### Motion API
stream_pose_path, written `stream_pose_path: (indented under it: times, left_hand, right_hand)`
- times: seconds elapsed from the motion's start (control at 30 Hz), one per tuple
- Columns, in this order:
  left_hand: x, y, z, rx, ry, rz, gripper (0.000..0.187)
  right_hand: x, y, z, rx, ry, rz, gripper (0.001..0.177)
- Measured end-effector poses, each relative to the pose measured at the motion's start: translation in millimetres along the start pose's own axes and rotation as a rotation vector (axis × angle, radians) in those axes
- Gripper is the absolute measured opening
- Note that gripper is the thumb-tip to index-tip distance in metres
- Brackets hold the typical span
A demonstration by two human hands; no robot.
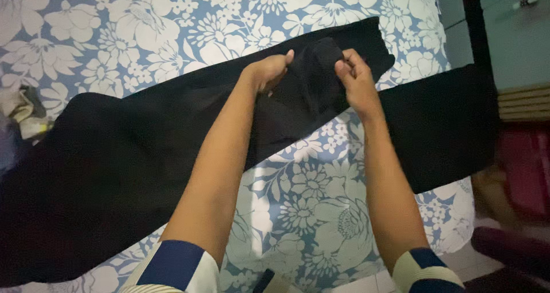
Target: The person folds a pair of black trousers and a pair of light green trousers by hand on a bed.
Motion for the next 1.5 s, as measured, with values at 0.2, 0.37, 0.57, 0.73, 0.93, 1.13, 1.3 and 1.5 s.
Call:
stream_pose_path:
  times: [0.2, 0.37, 0.57, 0.73, 0.93, 1.13, 1.3, 1.5]
  left_hand:
    - [-44, -30, 57, -0.005, -0.078, -0.328, 0.027]
    - [-37, -52, 81, 0.236, -0.141, -0.266, 0.027]
    - [18, -16, 86, 0.525, -0.615, 0.13, 0.022]
    - [2, -20, 142, 0.957, -0.88, 0.687, 0.014]
    - [-29, -23, 156, 0.853, -0.841, 0.794, 0.022]
    - [-151, 13, 30, 0.982, -0.613, 0.735, 0.028]
    - [-241, 58, -78, 1.215, -0.332, 1.02, 0.03]
    - [-278, 97, -146, 1.221, -0.306, 1.047, 0.024]
  right_hand:
    - [-9, 37, -20, 0.181, -0.031, -0.024, 0.036]
    - [-8, 59, -2, 0.189, 0.005, -0.046, 0.037]
    - [-12, 74, -27, 0.128, -0.103, 0.223, 0.036]
    - [-19, 78, -61, -0.174, -0.187, 0.22, 0.035]
    - [-20, 106, -31, -0.287, -0.295, 0.599, 0.045]
    - [-9, 171, 43, -0.412, -0.548, 0.231, 0.064]
    - [27, 177, 40, -0.729, -0.749, 0.17, 0.079]
    - [36, 159, 9, -0.738, -0.335, 0.095, 0.048]
Point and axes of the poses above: each hand's wrist, its own x-axis towards the middle knuckle, its own y-axis out of the back of the hand, z = x × y, the point moved 1 cm from there along x, towards the middle knuckle, and after that the axes turned 15 degrees about -z, right-handed, at the moved point
